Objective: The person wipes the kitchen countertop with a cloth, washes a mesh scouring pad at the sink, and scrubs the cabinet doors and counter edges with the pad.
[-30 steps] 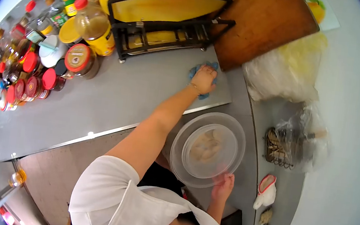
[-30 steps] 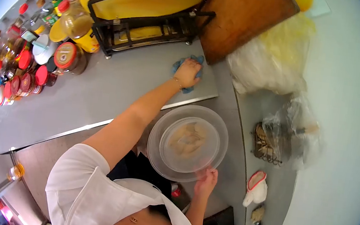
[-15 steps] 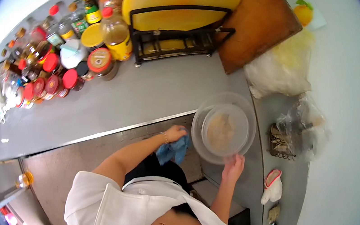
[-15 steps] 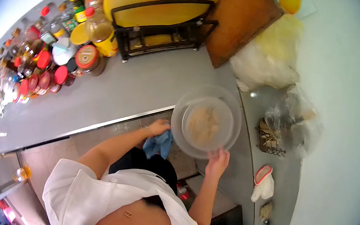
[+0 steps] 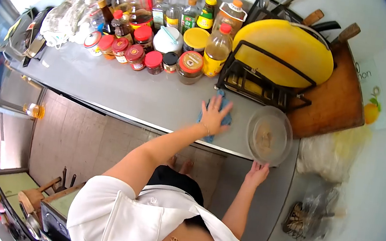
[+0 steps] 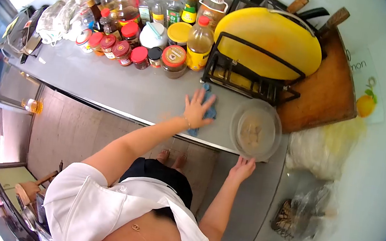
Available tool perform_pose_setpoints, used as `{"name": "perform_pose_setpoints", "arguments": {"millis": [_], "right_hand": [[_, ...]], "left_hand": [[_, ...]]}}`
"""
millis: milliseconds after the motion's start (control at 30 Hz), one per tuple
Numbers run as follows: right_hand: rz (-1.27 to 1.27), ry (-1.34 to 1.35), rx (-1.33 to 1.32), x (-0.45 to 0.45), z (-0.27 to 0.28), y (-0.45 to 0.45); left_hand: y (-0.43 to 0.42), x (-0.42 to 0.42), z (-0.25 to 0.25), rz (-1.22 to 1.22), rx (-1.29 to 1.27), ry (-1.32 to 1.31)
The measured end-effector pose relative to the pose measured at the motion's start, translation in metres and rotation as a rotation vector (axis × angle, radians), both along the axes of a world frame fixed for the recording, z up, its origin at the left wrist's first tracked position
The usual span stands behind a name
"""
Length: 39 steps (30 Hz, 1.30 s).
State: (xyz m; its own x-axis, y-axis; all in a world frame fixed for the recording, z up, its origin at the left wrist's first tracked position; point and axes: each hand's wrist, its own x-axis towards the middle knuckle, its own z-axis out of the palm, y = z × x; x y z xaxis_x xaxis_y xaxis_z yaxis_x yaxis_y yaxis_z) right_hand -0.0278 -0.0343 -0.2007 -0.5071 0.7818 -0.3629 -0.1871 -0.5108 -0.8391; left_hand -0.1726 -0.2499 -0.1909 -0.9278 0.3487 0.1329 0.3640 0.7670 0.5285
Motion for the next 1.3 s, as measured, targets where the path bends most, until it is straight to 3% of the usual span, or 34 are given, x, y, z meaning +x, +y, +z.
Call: {"name": "perform_pose_setpoints", "arguments": {"millis": [33,133,267,400,567,667,700,800,900,1033,1300], "right_hand": [[0.033,0.036,0.02,0.0,0.002,-0.006],[0.025,-0.197,-0.026,0.012,0.013,-0.031],[0.279,-0.296,-0.058,0.048,-0.012,-0.058],[0.461,-0.314,-0.019,0.052,-0.008,-0.087],[0.753,-0.22,0.259,0.015,-0.01,-0.113],[0.919,-0.079,0.656,-0.021,-0.024,-0.141],[1.006,-0.26,0.769,-0.035,-0.011,-0.159],[0.966,-0.035,1.525,-0.077,-0.02,-0.224],[1.171,0.06,1.635,-0.104,-0.019,-0.307],[1.176,0.179,1.713,-0.119,-0.039,-0.435],[1.223,0.156,1.647,-0.122,-0.035,-0.54]], "left_hand": [[0.0,0.003,0.003,-0.12,-0.091,0.004],[0.008,-0.002,-0.009,-0.205,-0.177,0.041],[0.008,-0.03,-0.041,-0.145,-0.29,0.125],[-0.015,-0.034,-0.049,-0.093,-0.197,0.195],[-0.079,-0.02,-0.052,0.078,-0.193,0.186],[-0.137,-0.012,-0.049,0.17,-0.21,0.184],[-0.157,-0.008,-0.048,0.195,-0.208,0.182],[-0.213,0.0,-0.044,0.209,-0.218,0.175],[-0.265,0.001,-0.049,0.202,-0.217,0.174],[-0.392,-0.008,-0.054,0.248,-0.24,0.158],[-0.551,-0.029,-0.052,0.351,-0.292,0.12]]}}
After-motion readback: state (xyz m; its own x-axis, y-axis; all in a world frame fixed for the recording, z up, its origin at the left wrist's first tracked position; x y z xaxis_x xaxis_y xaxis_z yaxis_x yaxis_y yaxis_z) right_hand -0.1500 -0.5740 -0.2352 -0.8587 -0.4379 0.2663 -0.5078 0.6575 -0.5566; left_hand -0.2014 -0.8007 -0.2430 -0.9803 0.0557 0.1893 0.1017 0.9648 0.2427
